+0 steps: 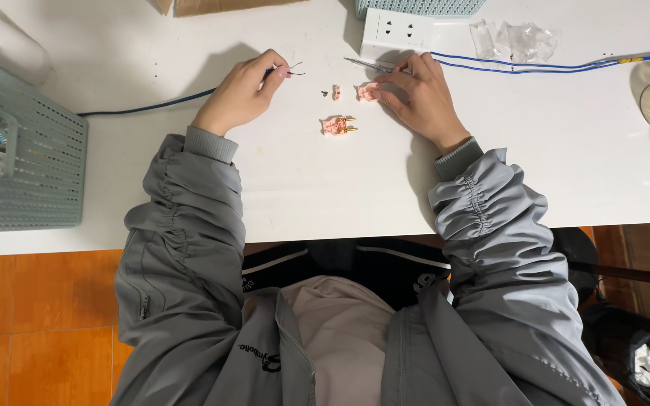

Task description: Assemble an electrical plug by connecting wires to terminals and securing them with a screwdriver.

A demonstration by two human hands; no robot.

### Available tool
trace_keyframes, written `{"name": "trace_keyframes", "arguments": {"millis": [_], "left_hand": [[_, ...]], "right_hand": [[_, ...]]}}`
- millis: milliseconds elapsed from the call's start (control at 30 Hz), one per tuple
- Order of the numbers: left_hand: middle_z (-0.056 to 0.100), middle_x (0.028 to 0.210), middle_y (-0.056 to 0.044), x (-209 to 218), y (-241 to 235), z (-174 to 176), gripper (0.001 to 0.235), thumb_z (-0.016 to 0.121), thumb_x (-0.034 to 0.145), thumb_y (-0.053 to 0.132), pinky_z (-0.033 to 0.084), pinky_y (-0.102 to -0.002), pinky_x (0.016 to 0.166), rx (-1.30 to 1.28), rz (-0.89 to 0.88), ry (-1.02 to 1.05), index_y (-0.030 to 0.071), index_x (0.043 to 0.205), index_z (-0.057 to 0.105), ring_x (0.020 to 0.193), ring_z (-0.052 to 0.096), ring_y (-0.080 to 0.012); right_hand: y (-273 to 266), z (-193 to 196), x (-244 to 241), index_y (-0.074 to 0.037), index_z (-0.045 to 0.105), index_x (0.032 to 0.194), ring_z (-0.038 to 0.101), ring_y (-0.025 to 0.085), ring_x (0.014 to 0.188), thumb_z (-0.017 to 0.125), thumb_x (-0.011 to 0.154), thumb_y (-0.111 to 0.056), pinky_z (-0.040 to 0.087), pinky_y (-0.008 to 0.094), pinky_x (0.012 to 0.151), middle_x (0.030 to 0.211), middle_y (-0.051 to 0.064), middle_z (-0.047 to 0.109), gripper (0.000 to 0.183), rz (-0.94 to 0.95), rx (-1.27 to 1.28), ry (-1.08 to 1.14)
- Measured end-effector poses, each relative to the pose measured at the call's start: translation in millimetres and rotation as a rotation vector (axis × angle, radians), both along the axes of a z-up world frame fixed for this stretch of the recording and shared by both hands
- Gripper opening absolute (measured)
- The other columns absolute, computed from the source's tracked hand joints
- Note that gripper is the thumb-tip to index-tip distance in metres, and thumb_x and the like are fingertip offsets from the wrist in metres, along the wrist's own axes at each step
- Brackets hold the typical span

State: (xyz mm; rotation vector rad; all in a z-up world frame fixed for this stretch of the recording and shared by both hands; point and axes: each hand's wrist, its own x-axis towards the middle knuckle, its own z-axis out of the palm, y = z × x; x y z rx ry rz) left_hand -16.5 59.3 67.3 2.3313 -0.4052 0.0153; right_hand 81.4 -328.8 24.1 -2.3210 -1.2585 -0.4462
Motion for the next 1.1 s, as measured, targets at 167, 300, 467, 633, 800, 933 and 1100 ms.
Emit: {"name": "trace_keyframes", "arguments": {"millis": [167,300,467,633,800,933,1100], "left_hand": [[0.066,0.105,-0.008,-5,-17,3,0.014,0.047,0.125,0.015,0.042,-0.038,0.08,-0.106,-0.023,-0.071,0.006,0.117,0.055,0.086,0.055,-0.0234],[0.07,0.097,-0.009,2,-31,-2,0.013,0.059,0.121,0.007,0.047,-0.041,0.077,-0.116,-0.064,-0.297,0.005,0.108,0.059,0.084,0.063,-0.0249],[0.073,0.093,-0.008,-3,-49,-7,0.014,0.062,0.119,0.009,0.05,-0.043,0.076,-0.082,-0.081,-0.363,0.006,0.106,0.06,0.078,0.065,-0.0268],[0.075,0.084,-0.009,-4,-60,-14,0.01,0.072,0.115,0.013,0.06,-0.042,0.078,-0.142,-0.104,-0.421,0.013,0.104,0.07,0.081,0.077,-0.0311],[0.074,0.083,-0.013,-8,-67,-9,0.01,0.073,0.112,0.011,0.06,-0.045,0.078,-0.158,-0.156,-0.398,0.011,0.103,0.071,0.08,0.077,-0.0356],[0.072,0.08,-0.006,-8,-68,-10,0.015,0.073,0.114,0.013,0.057,-0.039,0.08,-0.171,-0.159,-0.369,0.014,0.099,0.072,0.079,0.076,-0.0283],[0.07,0.08,-0.007,-11,-68,-5,0.011,0.072,0.115,0.014,0.057,-0.039,0.082,-0.167,-0.164,-0.356,0.014,0.104,0.074,0.082,0.076,-0.0288]], "right_hand": [[10,-1,-5,-0.006,0.086,0.14,0.057,0.034,0.113,0.083,0.117,-0.04,0.046,0.048,0.101,0.122,0.012,0.061,0.042,0.003,0.055,-0.043],[37,-3,-16,-0.007,0.084,0.132,0.055,0.028,0.116,0.082,0.114,-0.03,0.044,0.043,0.104,0.122,0.007,0.065,0.029,0.003,0.236,0.015],[62,15,-42,-0.007,0.08,0.13,0.058,0.03,0.104,0.082,0.116,-0.029,0.042,0.042,0.091,0.116,0.009,0.064,0.026,0.034,0.286,-0.043],[60,20,-45,-0.007,0.082,0.13,0.065,0.03,0.098,0.078,0.117,-0.016,0.049,0.043,0.09,0.1,0.007,0.066,0.017,0.095,0.44,-0.049],[64,30,-55,-0.008,0.086,0.121,0.06,0.03,0.093,0.085,0.112,-0.02,0.047,0.043,0.088,0.1,0.008,0.065,0.015,0.14,0.403,-0.105],[64,27,-55,-0.008,0.086,0.113,0.059,0.029,0.088,0.086,0.111,-0.017,0.047,0.042,0.085,0.1,0.009,0.065,0.01,0.151,0.4,-0.116],[58,17,-49,-0.008,0.086,0.114,0.06,0.03,0.088,0.087,0.111,-0.017,0.049,0.043,0.085,0.101,0.009,0.066,0.01,0.155,0.402,-0.109]]}}
